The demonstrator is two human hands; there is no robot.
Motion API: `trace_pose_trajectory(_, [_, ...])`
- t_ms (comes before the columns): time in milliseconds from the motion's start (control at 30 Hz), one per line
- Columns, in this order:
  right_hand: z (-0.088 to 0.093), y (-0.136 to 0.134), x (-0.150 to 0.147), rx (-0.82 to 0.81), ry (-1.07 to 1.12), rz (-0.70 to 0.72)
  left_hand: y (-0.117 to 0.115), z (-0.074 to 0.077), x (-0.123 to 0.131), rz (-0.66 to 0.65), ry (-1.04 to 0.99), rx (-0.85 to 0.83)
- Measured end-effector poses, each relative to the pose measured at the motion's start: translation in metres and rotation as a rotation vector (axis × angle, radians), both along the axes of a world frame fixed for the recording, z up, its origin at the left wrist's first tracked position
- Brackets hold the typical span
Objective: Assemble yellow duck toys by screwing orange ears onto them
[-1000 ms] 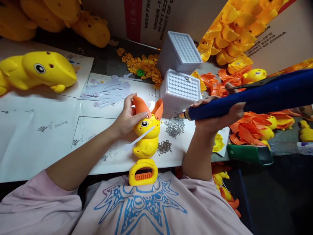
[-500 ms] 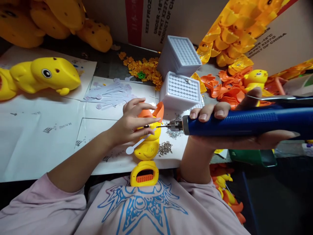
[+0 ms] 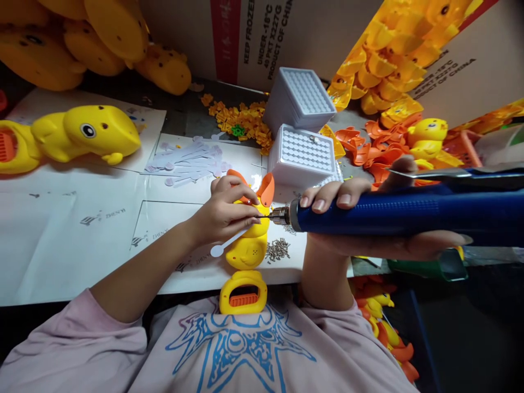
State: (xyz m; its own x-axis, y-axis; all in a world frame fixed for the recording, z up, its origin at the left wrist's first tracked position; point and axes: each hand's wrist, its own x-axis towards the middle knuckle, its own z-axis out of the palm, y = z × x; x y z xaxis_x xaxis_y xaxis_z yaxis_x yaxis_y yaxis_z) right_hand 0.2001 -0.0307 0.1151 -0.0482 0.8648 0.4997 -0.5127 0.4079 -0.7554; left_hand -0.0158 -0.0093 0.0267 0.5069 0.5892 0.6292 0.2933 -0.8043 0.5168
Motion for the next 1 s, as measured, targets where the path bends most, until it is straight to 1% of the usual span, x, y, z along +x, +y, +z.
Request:
trace_pose_trajectory(67, [0.004,-0.002,0.005,-0.007,-0.021,0.047,0.0,0.0,0.0,0.009,-0.003,0.007])
trace_pose_trajectory(233, [0.006,0.0,0.003,-0.014,-0.009,0.079,-0.001,0.001,0.001,0.005,0.016,0.0])
trace_pose_trajectory(333, [0.005,0.002,0.001,-0.021,-0.002,0.067,0.0,0.002,0.001,-0.008,0.027,0.014])
trace_pose_trajectory(500, [0.005,0.0,0.007,-0.062,-0.071,0.031,0.0,0.003,-0.001,-0.028,0.067,0.013])
trace_pose_trajectory(633, [0.006,-0.001,0.008,-0.057,-0.055,-0.009,-0.001,0.001,-0.003,0.031,0.107,-0.021])
trace_pose_trajectory(700, [0.005,0.001,0.005,-0.049,-0.04,-0.104,-0.002,0.0,-0.003,0.082,0.119,-0.073])
trace_pose_trajectory(800, [-0.001,0.009,-0.001,0.011,-0.022,-0.406,-0.001,-0.002,-0.003,0.123,0.144,-0.141])
trace_pose_trajectory(833, [-0.004,0.011,-0.003,0.029,-0.036,-0.488,-0.001,-0.002,-0.003,0.12,0.16,-0.159])
trace_pose_trajectory(867, [-0.007,0.014,-0.003,0.041,-0.06,-0.535,-0.001,-0.003,-0.003,0.111,0.178,-0.175])
trace_pose_trajectory(900, [-0.01,0.016,-0.003,0.046,-0.087,-0.543,0.0,-0.003,-0.003,0.101,0.194,-0.19])
trace_pose_trajectory(1000, [-0.016,0.02,-0.002,0.062,-0.1,-0.45,0.0,-0.002,-0.004,0.09,0.217,-0.219])
